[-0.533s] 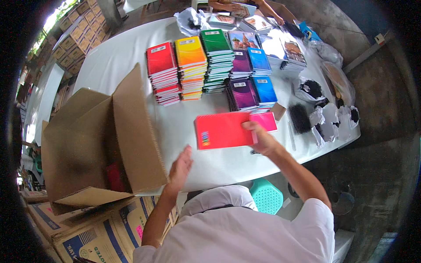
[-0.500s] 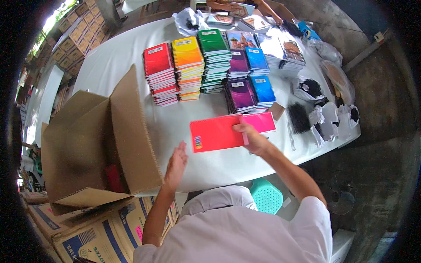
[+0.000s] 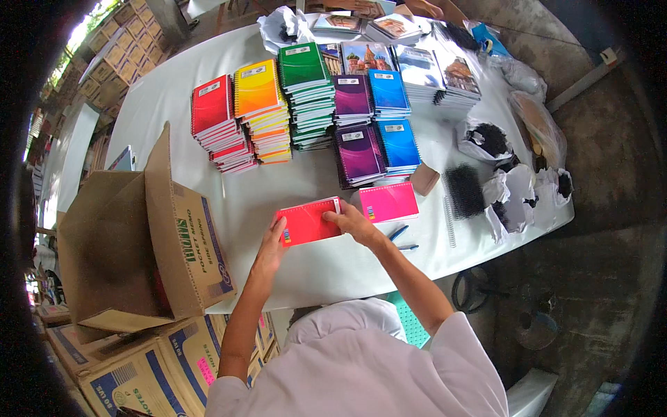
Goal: The person cuts the ends of metal spiral coils on a stack of notebooks using pliers, organizes the notebooks into smaller stacks by color, and places the stacks into a cardboard box.
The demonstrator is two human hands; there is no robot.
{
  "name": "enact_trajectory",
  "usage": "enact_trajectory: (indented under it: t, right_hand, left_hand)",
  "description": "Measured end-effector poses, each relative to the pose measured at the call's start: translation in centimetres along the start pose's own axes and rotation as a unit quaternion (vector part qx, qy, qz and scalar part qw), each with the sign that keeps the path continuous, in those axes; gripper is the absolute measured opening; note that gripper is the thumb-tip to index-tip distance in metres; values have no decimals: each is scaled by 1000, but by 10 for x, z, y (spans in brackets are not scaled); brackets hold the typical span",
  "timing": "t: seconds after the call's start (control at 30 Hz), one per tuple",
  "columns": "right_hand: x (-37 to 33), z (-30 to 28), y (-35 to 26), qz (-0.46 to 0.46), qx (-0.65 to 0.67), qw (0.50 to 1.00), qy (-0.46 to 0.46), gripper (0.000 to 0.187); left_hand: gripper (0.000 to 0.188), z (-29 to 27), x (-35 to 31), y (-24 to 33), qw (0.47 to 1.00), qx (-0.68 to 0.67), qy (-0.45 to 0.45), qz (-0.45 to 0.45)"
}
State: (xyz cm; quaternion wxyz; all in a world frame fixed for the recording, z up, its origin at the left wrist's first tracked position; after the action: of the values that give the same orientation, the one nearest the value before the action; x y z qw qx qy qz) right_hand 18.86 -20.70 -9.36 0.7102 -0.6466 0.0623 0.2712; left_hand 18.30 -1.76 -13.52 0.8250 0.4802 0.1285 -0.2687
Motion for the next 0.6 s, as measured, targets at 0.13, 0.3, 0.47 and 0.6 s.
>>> enact_trajectory:
  t: [0.13, 0.3, 0.47, 0.6]
  right_hand:
    - [-36, 0, -40, -58, -379, 901, 201, 47]
    - [-108, -12, -82, -255, -382, 849, 263, 23]
    - [-123, -40, -126, -285, -379, 843, 253, 21]
    - [-106, 11, -240, -396, -357, 828, 172, 17]
  left_hand:
    - [60, -3, -2, -8, 999, 20, 21, -42]
    - [63, 11, 5, -6, 999, 17, 20, -38]
    - [81, 33, 22, -11, 995, 90, 19, -49]
    - [92, 10, 37, -24, 996, 84, 35, 5]
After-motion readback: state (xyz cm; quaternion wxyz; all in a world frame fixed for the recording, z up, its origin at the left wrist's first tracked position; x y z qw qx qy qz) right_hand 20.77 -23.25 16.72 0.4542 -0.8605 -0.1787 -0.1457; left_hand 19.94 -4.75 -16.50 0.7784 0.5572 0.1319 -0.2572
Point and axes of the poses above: each hand's wrist, its own x-axis towards the middle knuckle, its own z-axis out of the palm, y = z × x, the point moved 9 cm from there along x, towards the middle knuckle, and after that the axes turned 3 degrees about -y, right-handed, at the moved point
